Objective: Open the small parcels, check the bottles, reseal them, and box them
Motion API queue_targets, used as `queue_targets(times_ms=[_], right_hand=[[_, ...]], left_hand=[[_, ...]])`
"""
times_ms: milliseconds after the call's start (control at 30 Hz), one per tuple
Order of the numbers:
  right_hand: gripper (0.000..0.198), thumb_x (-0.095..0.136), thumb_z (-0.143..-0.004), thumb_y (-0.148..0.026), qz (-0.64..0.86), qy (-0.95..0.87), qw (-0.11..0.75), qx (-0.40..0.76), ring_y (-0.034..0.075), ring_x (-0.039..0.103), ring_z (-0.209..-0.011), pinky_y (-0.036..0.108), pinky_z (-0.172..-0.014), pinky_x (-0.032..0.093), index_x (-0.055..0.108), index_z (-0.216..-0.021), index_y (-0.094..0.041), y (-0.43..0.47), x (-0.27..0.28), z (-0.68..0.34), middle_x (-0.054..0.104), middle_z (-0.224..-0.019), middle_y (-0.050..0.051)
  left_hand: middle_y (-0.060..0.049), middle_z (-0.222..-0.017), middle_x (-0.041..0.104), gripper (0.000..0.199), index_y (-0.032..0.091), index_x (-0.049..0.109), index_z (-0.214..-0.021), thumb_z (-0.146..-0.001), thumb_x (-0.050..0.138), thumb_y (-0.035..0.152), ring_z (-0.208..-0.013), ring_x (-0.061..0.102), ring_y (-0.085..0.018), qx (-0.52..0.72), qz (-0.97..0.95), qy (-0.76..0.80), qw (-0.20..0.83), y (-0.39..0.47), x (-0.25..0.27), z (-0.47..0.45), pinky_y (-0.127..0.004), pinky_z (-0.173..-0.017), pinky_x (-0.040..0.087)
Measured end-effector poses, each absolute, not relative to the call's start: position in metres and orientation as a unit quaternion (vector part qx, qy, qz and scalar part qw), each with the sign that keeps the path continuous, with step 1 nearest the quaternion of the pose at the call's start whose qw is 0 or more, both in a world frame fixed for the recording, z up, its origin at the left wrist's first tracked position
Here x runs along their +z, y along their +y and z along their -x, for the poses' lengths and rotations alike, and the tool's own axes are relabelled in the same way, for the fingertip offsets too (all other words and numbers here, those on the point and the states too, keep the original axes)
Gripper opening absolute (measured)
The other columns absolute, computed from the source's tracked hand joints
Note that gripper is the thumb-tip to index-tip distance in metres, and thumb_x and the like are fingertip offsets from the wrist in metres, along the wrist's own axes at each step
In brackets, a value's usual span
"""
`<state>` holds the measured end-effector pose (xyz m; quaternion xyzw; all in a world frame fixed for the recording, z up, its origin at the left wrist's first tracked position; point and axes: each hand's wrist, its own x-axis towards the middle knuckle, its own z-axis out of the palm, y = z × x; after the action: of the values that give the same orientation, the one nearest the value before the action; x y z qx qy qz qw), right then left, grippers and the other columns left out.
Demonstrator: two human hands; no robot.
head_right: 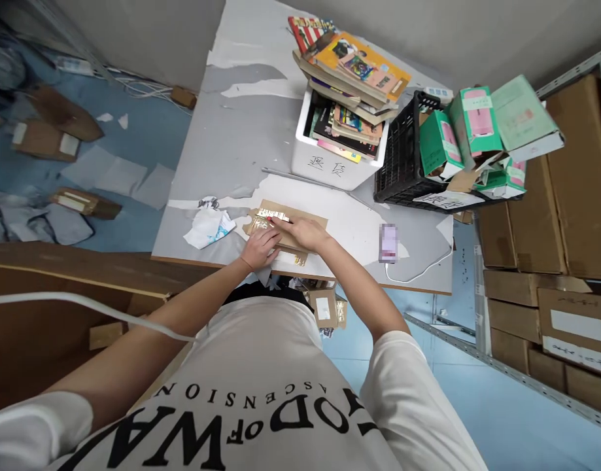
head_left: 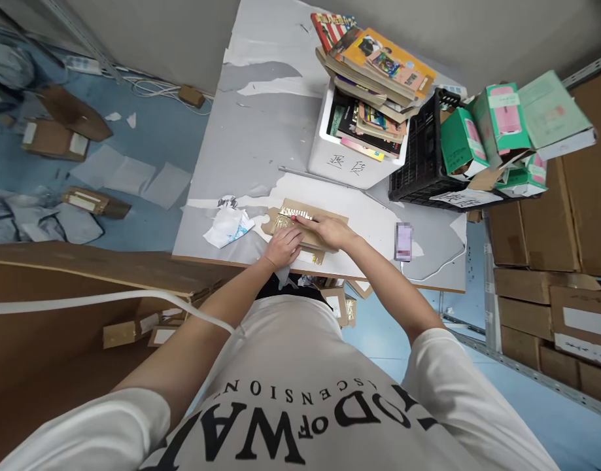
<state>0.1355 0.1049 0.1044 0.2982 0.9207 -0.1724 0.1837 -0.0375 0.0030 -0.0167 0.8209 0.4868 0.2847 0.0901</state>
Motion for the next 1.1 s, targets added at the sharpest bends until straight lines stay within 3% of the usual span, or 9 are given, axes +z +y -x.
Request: queue_targets(times_ms=[200,367,567,767,1100], right_hand=[[0.062,0.029,-0.095,-0.018,-0.272,0.924,0.211,-0.165,0.017,0.060,-0.078,0.027,-0.065,0.041,0.010,-0.151,-0.036,0.109,0.101,-0.138,0.058,-0.120,0.010],[0.066,0.030,-0.093,-0.013,-0.259,0.929,0.230,-0.133,0.016,0.058,-0.075,0.027,-0.066,0.040,0.009,-0.151,-0.035,0.112,0.101,-0.136,0.060,-0.113,0.009],[0.067,0.030,-0.093,-0.013,-0.264,0.926,0.243,-0.117,0.016,0.060,-0.076,0.027,-0.065,0.040,0.008,-0.151,-0.037,0.108,0.104,-0.142,0.058,-0.121,0.009],[0.064,0.033,-0.093,-0.015,-0.284,0.917,0.248,-0.131,0.021,0.063,-0.088,0.030,-0.072,0.043,0.016,-0.150,-0.039,0.106,0.107,-0.149,0.058,-0.122,0.009],[0.062,0.039,-0.088,-0.011,-0.359,0.858,0.357,-0.086,0.026,0.066,-0.090,0.036,-0.071,0.045,0.036,-0.144,-0.039,0.102,0.154,-0.219,0.065,-0.109,0.013]], left_hand=[[-0.017,-0.123,0.060,0.038,0.014,0.061,-0.117,-0.083,0.050,0.027,-0.120,0.051,-0.032,0.289,-0.815,0.491,0.105,0.003,-0.017,0.037,-0.053,-0.099,0.042],[-0.017,-0.124,0.059,0.041,0.013,0.060,-0.120,-0.082,0.050,0.026,-0.121,0.051,-0.032,0.287,-0.820,0.482,0.112,0.002,-0.017,0.038,-0.053,-0.100,0.042],[-0.017,-0.122,0.060,0.041,0.013,0.060,-0.120,-0.083,0.049,0.025,-0.119,0.051,-0.031,0.274,-0.830,0.475,0.096,0.003,-0.017,0.038,-0.051,-0.099,0.042],[-0.017,-0.122,0.060,0.039,0.012,0.060,-0.120,-0.085,0.048,0.026,-0.119,0.051,-0.030,0.265,-0.831,0.480,0.094,0.002,-0.016,0.036,-0.050,-0.102,0.041],[-0.012,-0.115,0.065,0.031,0.020,0.065,-0.110,-0.094,0.038,0.021,-0.115,0.055,-0.025,0.284,-0.801,0.521,0.081,0.005,-0.024,0.030,-0.047,-0.095,0.044]])
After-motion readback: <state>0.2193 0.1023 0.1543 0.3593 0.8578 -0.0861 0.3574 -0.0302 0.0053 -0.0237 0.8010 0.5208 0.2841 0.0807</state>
